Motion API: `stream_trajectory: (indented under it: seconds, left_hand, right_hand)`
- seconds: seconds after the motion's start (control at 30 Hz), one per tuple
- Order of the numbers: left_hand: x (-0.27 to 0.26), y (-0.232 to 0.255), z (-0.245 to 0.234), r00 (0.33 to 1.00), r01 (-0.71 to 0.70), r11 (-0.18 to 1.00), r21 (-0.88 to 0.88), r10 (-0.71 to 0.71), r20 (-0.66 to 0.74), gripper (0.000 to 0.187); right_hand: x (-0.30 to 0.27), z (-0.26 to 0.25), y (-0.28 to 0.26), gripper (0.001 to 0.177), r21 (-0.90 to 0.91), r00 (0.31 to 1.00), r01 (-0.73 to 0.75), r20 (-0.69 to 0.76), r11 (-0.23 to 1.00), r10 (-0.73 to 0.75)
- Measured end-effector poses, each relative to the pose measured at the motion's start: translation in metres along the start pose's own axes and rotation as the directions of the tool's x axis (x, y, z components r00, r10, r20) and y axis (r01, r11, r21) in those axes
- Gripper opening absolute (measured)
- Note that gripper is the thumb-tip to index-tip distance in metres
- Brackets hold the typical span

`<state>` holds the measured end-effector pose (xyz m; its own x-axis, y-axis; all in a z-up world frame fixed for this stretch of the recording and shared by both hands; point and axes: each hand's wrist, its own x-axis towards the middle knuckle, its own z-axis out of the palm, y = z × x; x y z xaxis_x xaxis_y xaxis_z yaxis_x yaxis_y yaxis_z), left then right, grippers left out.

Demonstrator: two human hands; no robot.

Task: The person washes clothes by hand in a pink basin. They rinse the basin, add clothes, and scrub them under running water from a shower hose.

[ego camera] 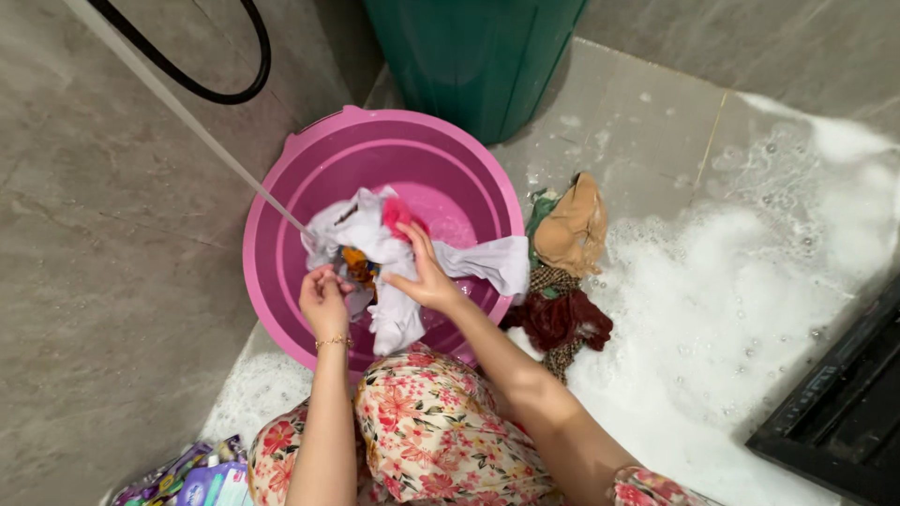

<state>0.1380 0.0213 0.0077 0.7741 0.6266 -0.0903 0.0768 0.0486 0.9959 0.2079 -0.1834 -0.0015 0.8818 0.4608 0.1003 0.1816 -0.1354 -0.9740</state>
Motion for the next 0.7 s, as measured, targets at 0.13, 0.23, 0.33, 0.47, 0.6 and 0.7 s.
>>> stream_trajectory:
  seconds: [0.13, 0.23, 0.33, 0.47, 0.6, 0.7]
  left_hand:
    - [-0.006, -0.008, 0.014, 0.985, -0.083, 0.987, 0.140, 0.061, 0.159, 0.014]
    - [-0.025, 0.002, 0.036, 0.932, -0.227, 0.874, 0.430, 0.066, 0.357, 0.017]
    - [-0.036, 0.014, 0.050, 0.873, -0.182, 0.848, 0.497, -0.093, 0.479, 0.018]
    - [-0.038, 0.025, 0.057, 0.835, -0.274, 0.794, 0.543, -0.084, 0.544, 0.019]
    - [-0.043, 0.024, 0.051, 0.848, -0.203, 0.816, 0.542, -0.130, 0.514, 0.021]
    - [-0.045, 0.022, 0.043, 0.857, -0.142, 0.796, 0.589, -0.199, 0.476, 0.021]
  right_hand:
    - [-0.037, -0.066, 0.081, 0.044, -0.116, 0.946, 0.085, -0.303, 0.990, -0.117]
    - [-0.086, -0.151, 0.143, 0.030, -0.250, 0.718, -0.257, -0.696, 0.934, 0.011]
    - [-0.150, -0.193, 0.173, 0.095, -0.576, 0.860, -0.494, -0.437, 0.651, 0.265]
    - [-0.165, -0.177, 0.184, 0.145, -0.935, 0.629, -0.300, -0.045, 0.189, 0.776]
    - [-0.139, -0.154, 0.203, 0.119, -0.988, 0.576, -0.118, -0.147, -0.096, 0.804]
    - [-0.129, -0.151, 0.220, 0.094, -0.948, 0.708, -0.312, -0.271, -0.055, 0.652]
